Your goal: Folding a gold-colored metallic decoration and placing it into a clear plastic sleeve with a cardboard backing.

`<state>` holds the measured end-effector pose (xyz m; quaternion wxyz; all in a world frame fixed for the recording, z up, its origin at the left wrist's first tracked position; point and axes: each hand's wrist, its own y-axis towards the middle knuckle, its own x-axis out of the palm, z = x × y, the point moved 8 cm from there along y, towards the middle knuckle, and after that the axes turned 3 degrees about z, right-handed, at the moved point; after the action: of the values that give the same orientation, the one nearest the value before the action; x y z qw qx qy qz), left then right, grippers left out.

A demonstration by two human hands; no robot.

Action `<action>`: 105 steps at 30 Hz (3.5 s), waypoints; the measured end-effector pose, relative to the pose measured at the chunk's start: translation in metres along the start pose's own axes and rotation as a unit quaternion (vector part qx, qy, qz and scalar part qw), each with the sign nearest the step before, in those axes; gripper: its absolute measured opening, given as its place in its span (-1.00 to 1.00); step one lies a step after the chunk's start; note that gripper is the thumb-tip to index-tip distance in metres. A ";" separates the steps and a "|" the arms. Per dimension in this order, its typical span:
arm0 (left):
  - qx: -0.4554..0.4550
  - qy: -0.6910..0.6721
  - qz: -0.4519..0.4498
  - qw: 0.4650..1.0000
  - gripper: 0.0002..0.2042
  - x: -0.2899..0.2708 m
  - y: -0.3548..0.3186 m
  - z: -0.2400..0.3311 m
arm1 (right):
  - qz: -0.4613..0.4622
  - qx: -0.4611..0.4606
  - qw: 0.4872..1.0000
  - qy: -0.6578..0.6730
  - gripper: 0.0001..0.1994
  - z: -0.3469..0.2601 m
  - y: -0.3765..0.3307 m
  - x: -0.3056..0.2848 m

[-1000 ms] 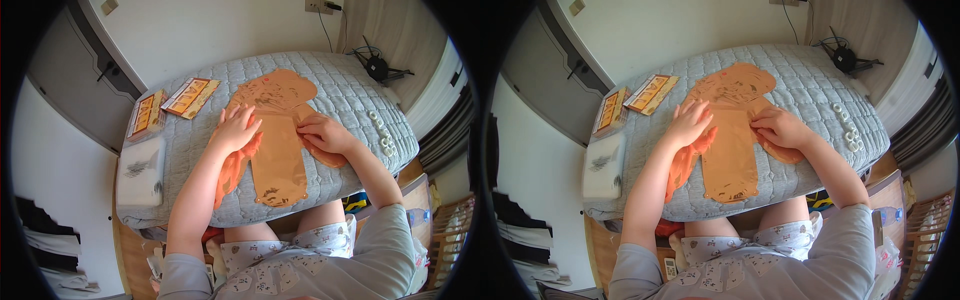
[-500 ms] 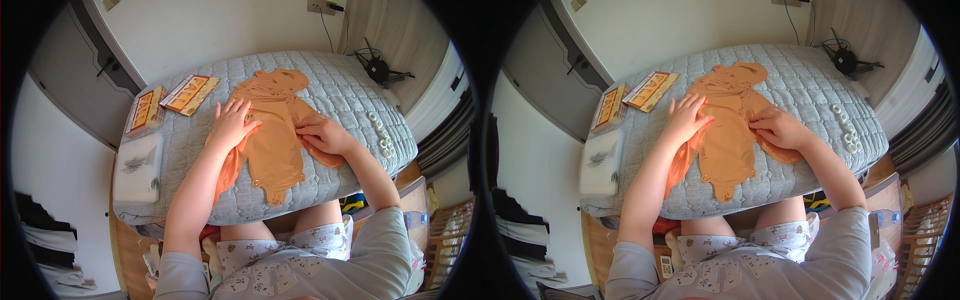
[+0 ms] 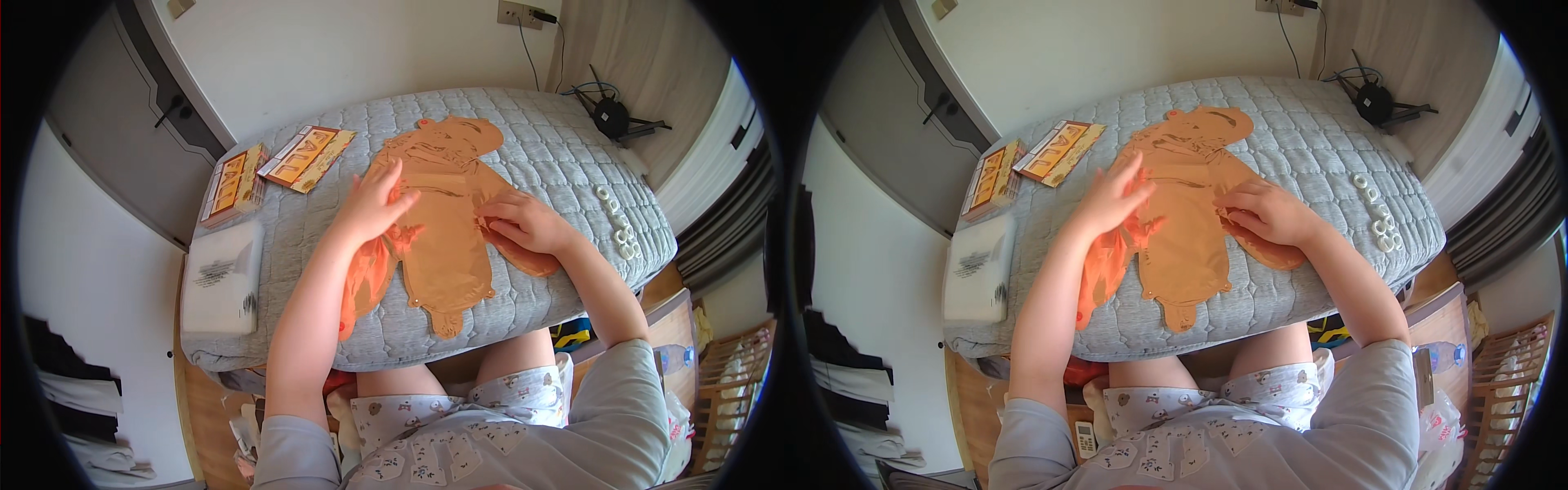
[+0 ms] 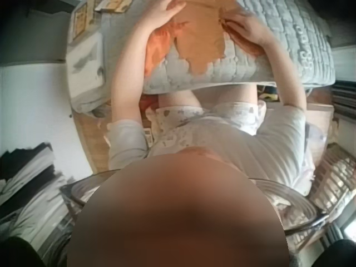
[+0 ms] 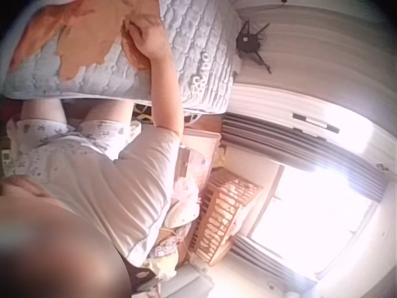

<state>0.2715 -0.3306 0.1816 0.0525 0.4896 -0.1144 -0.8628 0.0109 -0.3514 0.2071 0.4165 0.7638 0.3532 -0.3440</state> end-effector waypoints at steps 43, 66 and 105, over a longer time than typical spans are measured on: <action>0.073 0.144 -0.096 0.982 -0.10 0.022 -0.005 0.007 | -0.011 -0.031 0.998 0.045 -0.77 0.004 -0.001 -0.001; -0.009 -0.184 -0.038 0.982 -0.18 -0.007 0.010 -0.021 | -0.013 -0.019 1.000 0.020 -0.77 0.010 -0.006 0.002; 0.020 -0.071 0.001 0.997 -0.18 -0.017 0.025 -0.032 | -0.041 -0.059 0.997 0.017 -0.74 0.009 0.002 0.001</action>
<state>0.3073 -0.3555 0.1863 0.0355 0.4276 -0.1361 -0.8930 0.0107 -0.3596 0.2031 0.4406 0.7285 0.4110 -0.3258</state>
